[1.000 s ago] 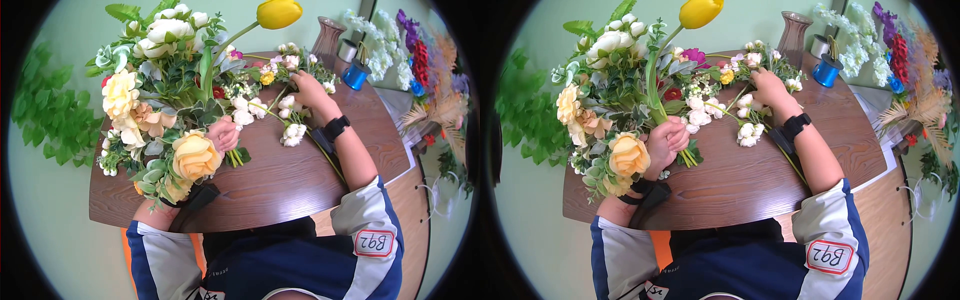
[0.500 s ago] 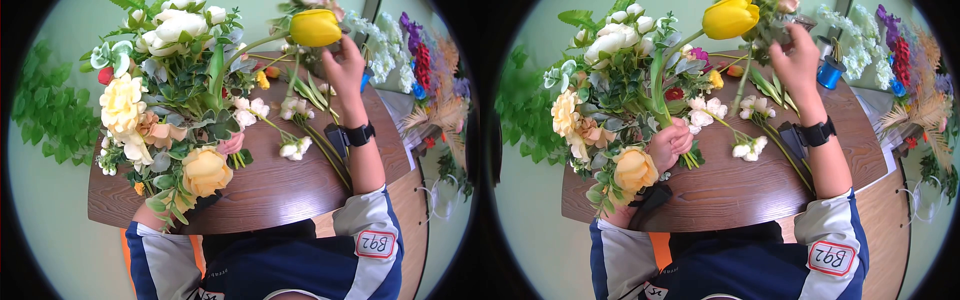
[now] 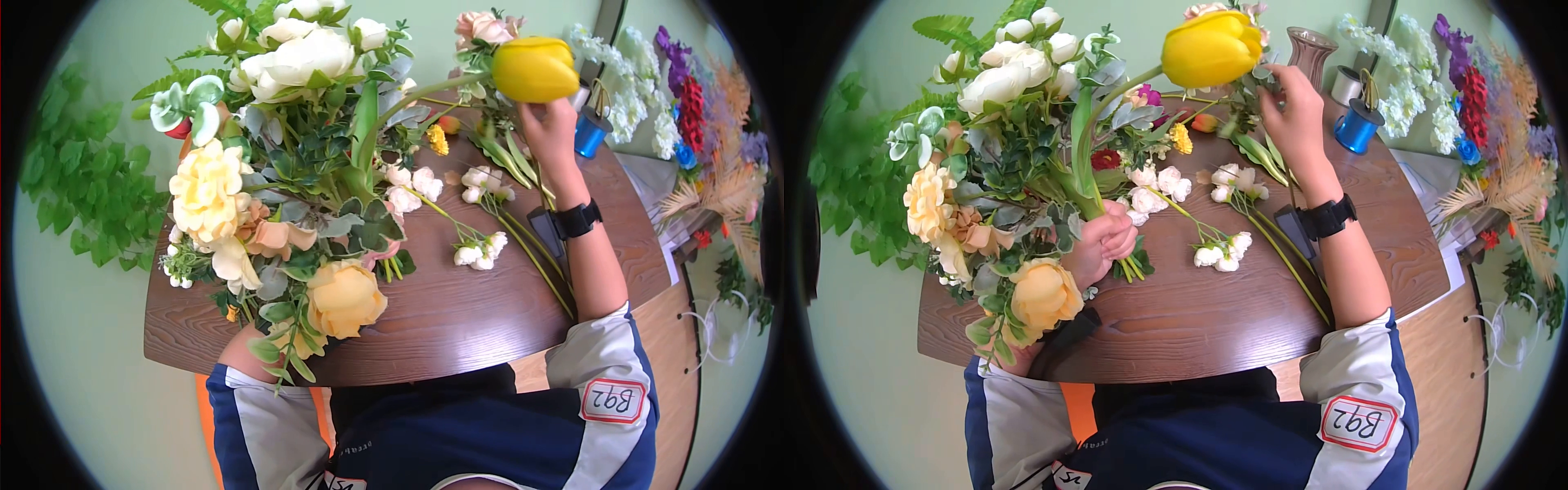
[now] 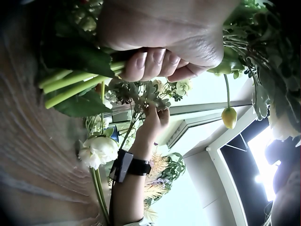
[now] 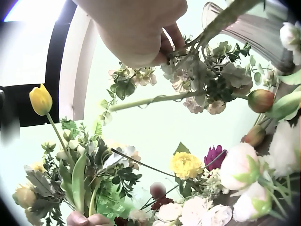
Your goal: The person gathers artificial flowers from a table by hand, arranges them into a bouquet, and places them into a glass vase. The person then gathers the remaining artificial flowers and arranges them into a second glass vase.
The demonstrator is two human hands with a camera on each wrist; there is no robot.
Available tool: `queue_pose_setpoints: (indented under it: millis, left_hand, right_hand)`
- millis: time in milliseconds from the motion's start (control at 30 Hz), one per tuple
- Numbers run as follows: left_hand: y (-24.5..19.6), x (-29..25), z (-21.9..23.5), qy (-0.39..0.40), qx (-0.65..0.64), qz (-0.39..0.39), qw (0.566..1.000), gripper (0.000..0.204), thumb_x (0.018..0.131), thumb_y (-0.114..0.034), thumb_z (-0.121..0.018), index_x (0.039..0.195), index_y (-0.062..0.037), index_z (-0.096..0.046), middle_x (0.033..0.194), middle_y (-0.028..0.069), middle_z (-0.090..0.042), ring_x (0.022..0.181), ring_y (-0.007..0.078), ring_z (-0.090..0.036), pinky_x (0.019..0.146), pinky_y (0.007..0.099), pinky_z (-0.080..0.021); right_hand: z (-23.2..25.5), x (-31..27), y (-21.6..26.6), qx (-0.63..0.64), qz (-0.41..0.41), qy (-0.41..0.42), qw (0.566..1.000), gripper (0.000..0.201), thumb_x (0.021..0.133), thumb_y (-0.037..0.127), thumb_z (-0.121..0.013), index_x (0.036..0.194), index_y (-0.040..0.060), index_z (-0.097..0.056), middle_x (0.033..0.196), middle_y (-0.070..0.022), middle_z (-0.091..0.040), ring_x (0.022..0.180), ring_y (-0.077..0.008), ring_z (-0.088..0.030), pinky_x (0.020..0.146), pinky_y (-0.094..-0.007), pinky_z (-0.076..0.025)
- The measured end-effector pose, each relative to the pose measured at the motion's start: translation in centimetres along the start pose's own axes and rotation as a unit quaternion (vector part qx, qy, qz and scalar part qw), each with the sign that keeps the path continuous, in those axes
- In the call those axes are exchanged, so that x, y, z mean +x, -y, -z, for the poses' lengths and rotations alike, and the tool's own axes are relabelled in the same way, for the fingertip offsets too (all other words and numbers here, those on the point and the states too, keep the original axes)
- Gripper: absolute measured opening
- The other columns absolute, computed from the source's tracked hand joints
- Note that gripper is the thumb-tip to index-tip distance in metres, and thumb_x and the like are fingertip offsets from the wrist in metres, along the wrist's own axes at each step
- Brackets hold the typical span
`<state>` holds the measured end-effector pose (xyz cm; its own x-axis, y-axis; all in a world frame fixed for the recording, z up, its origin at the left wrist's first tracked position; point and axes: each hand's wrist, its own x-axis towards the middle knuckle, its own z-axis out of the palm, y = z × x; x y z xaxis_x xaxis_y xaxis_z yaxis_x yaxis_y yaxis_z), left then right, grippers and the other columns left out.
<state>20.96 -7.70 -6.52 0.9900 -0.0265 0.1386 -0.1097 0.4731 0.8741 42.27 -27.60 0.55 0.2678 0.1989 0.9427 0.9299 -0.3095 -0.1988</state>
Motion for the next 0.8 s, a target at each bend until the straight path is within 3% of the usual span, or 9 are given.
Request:
queue_pose_setpoints:
  millis: [233,300,333,367,433,567,633,700,800]
  left_hand:
    - [-1.8,-0.8,1.0,0.005,0.038,-0.027,0.999,0.033,0.082,-0.007,-0.046,0.052,-0.0124,-0.033,0.042,-0.0018,-0.028,0.036,0.0085,-0.026,0.037,0.0237,-0.021]
    - [-1.3,0.0,-0.1,-0.003,0.035,-0.029,0.999,0.031,0.082,-0.007,-0.046,0.054,-0.0122,-0.033,0.043,-0.0015,-0.029,0.037,0.0086,-0.027,0.038,0.0237,-0.022]
    - [-1.5,0.1,0.0,-0.006,0.034,-0.03,0.999,0.03,0.082,-0.008,-0.047,0.055,-0.0121,-0.033,0.044,-0.0013,-0.03,0.038,0.0087,-0.027,0.039,0.0237,-0.022]
    - [-0.8,-0.5,-0.7,-0.009,0.033,-0.032,0.999,0.029,0.082,-0.008,-0.047,0.056,-0.0119,-0.034,0.045,-0.0011,-0.03,0.039,0.0088,-0.028,0.039,0.0236,-0.023]
    - [-2.3,-1.4,1.0,-0.013,0.03,-0.036,0.999,0.028,0.082,-0.009,-0.047,0.058,-0.0117,-0.034,0.047,-0.0007,-0.031,0.041,0.0089,-0.029,0.04,0.0236,-0.024]
    - [-3.0,-1.1,1.2,-0.016,0.024,-0.035,0.999,0.024,0.083,-0.01,-0.047,0.061,-0.0112,-0.036,0.05,0.0,-0.033,0.044,0.0092,-0.031,0.042,0.0236,-0.026]
    - [-4.6,-2.3,3.2,-0.012,0.022,-0.032,0.999,0.022,0.083,-0.011,-0.047,0.063,-0.0109,-0.036,0.052,0.0004,-0.034,0.046,0.0094,-0.032,0.043,0.0235,-0.026]
    - [-5.5,-3.1,3.8,-0.009,0.021,-0.033,0.999,0.021,0.083,-0.011,-0.047,0.065,-0.0107,-0.037,0.054,0.0007,-0.035,0.047,0.0095,-0.033,0.044,0.0235,-0.027]
    - [-6.5,-3.7,4.9,-0.012,0.02,-0.035,0.999,0.018,0.083,-0.012,-0.048,0.068,-0.0103,-0.038,0.056,0.0013,-0.036,0.05,0.0098,-0.034,0.046,0.0235,-0.029]
  right_hand:
    - [-1.3,-0.9,2.0,0.156,-0.19,0.205,0.947,0.028,0.083,0.003,-0.057,0.11,-0.0026,-0.051,0.082,0.0003,-0.059,0.071,-0.0091,-0.057,0.061,-0.0232,-0.046]
    - [-1.6,-1.0,3.1,0.336,-0.18,0.259,0.888,0.026,0.083,0.002,-0.057,0.108,-0.0028,-0.052,0.085,-0.0006,-0.059,0.078,-0.0076,-0.056,0.066,-0.0231,-0.046]
    - [-1.5,-1.2,2.3,0.333,-0.211,0.305,0.867,0.023,0.086,0.01,-0.056,0.107,0.003,-0.056,0.103,-0.0053,-0.059,0.097,-0.0128,-0.054,0.085,-0.0256,-0.042]
    - [-1.3,-1.1,2.1,0.334,-0.211,0.305,0.867,0.023,0.086,0.01,-0.056,0.107,0.003,-0.056,0.103,-0.0053,-0.059,0.097,-0.0128,-0.054,0.085,-0.0256,-0.042]
    - [-0.7,-0.9,1.7,0.251,-0.239,0.248,0.905,0.019,0.087,0.013,-0.053,0.104,0.0036,-0.056,0.1,-0.0037,-0.059,0.095,-0.0125,-0.055,0.083,-0.0266,-0.043]
    - [-3.0,-4.3,-8.7,0.009,-0.059,0.195,0.979,0.016,0.087,0.008,-0.047,0.1,0.0041,-0.056,0.087,-0.0117,-0.06,0.086,-0.0231,-0.058,0.077,-0.0331,-0.044]
    - [-3.4,-6.5,-11.3,-0.019,-0.052,0.199,0.978,0.018,0.085,0.008,-0.047,0.099,0.003,-0.056,0.089,-0.0156,-0.059,0.086,-0.0298,-0.056,0.078,-0.037,-0.043]
    - [-2.7,-7.8,-11.4,-0.127,-0.154,0.34,0.919,0.026,0.081,0.005,-0.048,0.105,0.0016,-0.056,0.094,-0.0182,-0.059,0.093,-0.0342,-0.054,0.083,-0.038,-0.041]
    - [-2.3,-8.0,-10.9,-0.031,-0.174,0.356,0.918,0.031,0.079,0.005,-0.051,0.11,-0.0002,-0.054,0.102,-0.0184,-0.06,0.094,-0.028,-0.058,0.082,-0.034,-0.045]
